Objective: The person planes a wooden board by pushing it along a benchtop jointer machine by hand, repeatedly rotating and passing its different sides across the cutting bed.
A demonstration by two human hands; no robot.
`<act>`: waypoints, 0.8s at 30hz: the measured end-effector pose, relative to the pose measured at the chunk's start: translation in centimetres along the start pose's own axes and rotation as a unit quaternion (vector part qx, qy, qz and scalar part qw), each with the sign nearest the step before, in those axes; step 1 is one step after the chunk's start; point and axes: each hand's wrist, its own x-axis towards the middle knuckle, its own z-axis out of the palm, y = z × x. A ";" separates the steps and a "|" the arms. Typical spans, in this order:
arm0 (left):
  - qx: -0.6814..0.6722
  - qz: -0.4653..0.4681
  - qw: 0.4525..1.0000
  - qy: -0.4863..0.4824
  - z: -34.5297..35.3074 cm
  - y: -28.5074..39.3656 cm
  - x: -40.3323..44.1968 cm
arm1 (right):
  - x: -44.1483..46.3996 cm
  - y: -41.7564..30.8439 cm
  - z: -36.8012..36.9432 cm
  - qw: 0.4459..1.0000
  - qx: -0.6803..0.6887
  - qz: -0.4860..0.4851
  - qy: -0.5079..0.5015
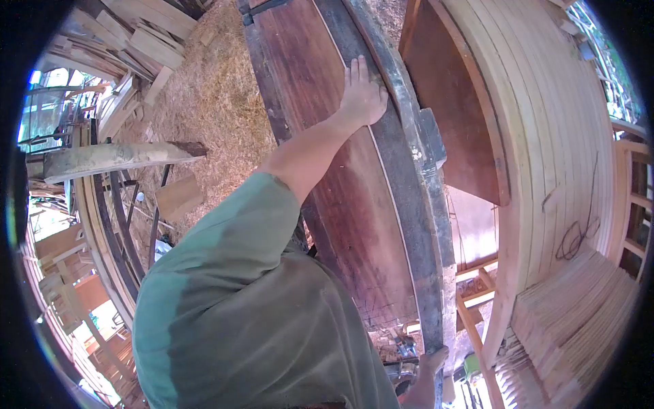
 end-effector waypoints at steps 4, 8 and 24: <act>0.006 0.008 1.000 0.029 -0.3 0.1 0.7 | 0.1 -1.5 -0.4 1.000 -0.009 0.015 -0.008; 0.000 0.005 1.000 0.023 -0.1 -0.3 1.1 | 0.6 -1.7 -0.3 1.000 -0.024 -0.016 -0.008; 0.053 -0.005 0.999 -0.012 -0.5 -4.9 7.6 | 0.4 -6.7 -2.6 0.997 0.021 -0.079 0.000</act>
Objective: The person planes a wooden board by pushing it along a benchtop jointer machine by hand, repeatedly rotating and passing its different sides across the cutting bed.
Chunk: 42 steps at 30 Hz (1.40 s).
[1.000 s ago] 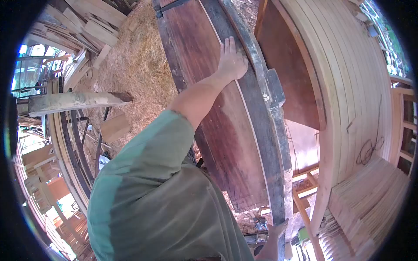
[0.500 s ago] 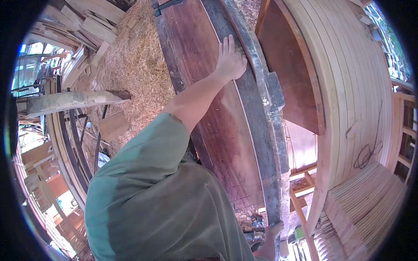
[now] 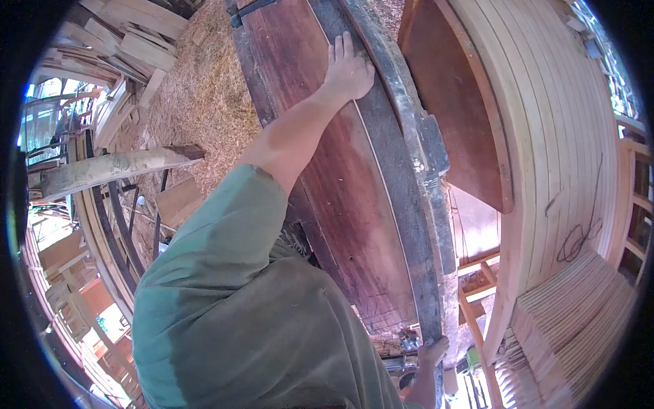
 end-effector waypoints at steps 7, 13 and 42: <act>0.012 -0.001 1.000 -0.002 -0.6 -4.4 6.2 | 1.7 -6.0 -2.0 1.000 -0.015 0.005 0.002; 0.016 -0.006 1.000 -0.001 -1.2 -7.8 11.1 | 3.3 -11.6 -3.4 1.000 0.005 0.014 0.011; -0.052 -0.029 0.998 -0.004 0.9 6.1 -7.1 | -0.8 4.4 2.6 0.990 -0.052 0.130 0.003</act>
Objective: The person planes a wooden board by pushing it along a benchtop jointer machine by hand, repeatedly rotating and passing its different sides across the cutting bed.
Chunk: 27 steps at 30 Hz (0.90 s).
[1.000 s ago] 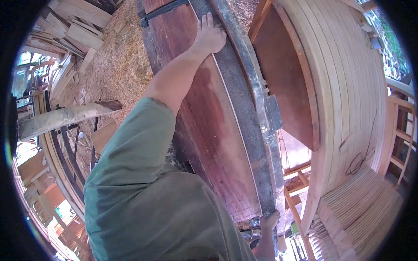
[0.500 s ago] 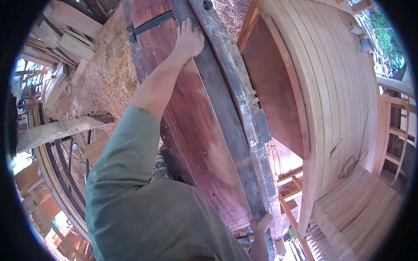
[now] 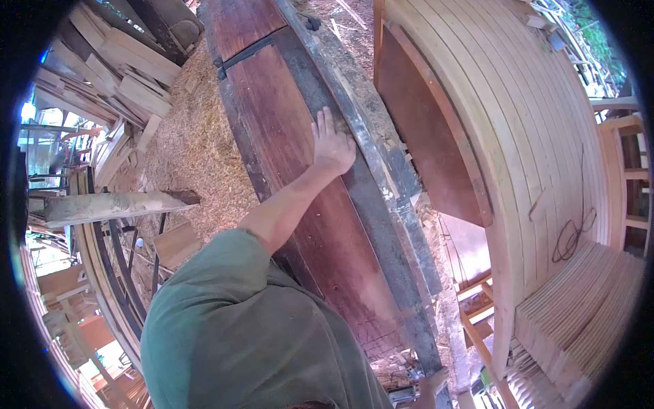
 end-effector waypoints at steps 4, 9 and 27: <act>0.008 0.005 1.000 0.004 0.2 0.7 -1.2 | 0.1 1.4 0.3 0.999 -0.005 0.021 -0.026; 0.011 0.018 0.998 0.054 0.1 -0.6 0.8 | -0.7 1.0 -2.0 0.997 -0.016 0.002 -0.070; 0.006 0.026 0.999 0.029 -1.5 -4.3 6.8 | -0.9 -4.7 -4.9 0.997 -0.058 -0.051 -0.025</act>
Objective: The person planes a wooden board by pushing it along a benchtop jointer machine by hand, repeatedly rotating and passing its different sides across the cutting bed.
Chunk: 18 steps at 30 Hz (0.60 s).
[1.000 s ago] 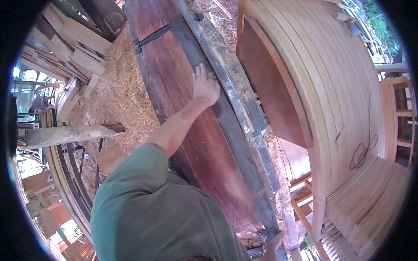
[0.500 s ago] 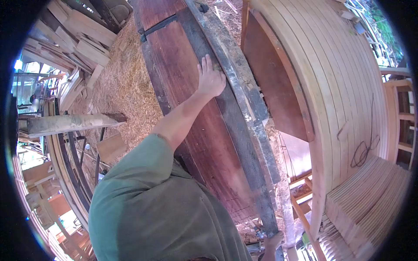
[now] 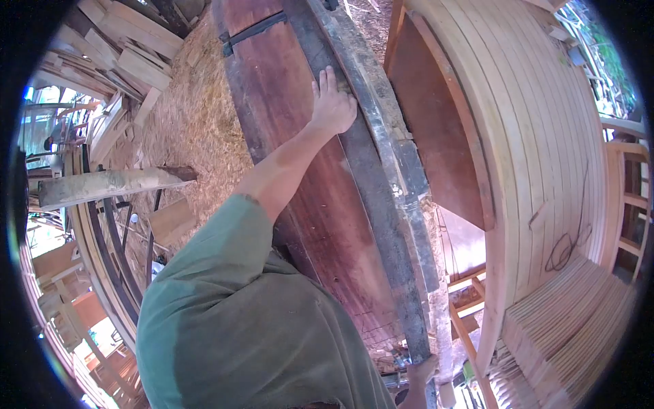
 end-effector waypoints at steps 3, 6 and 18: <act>-0.004 -0.005 1.000 0.014 0.2 -0.4 0.5 | 0.3 -0.7 -0.5 1.000 -0.003 -0.003 -0.006; 0.001 0.006 1.000 0.027 0.2 -1.0 1.1 | 0.6 -1.6 -0.5 1.000 0.001 -0.009 -0.003; 0.039 0.077 0.983 -0.159 -3.9 -4.1 4.2 | 0.5 -4.5 -2.8 1.000 -0.008 0.020 -0.021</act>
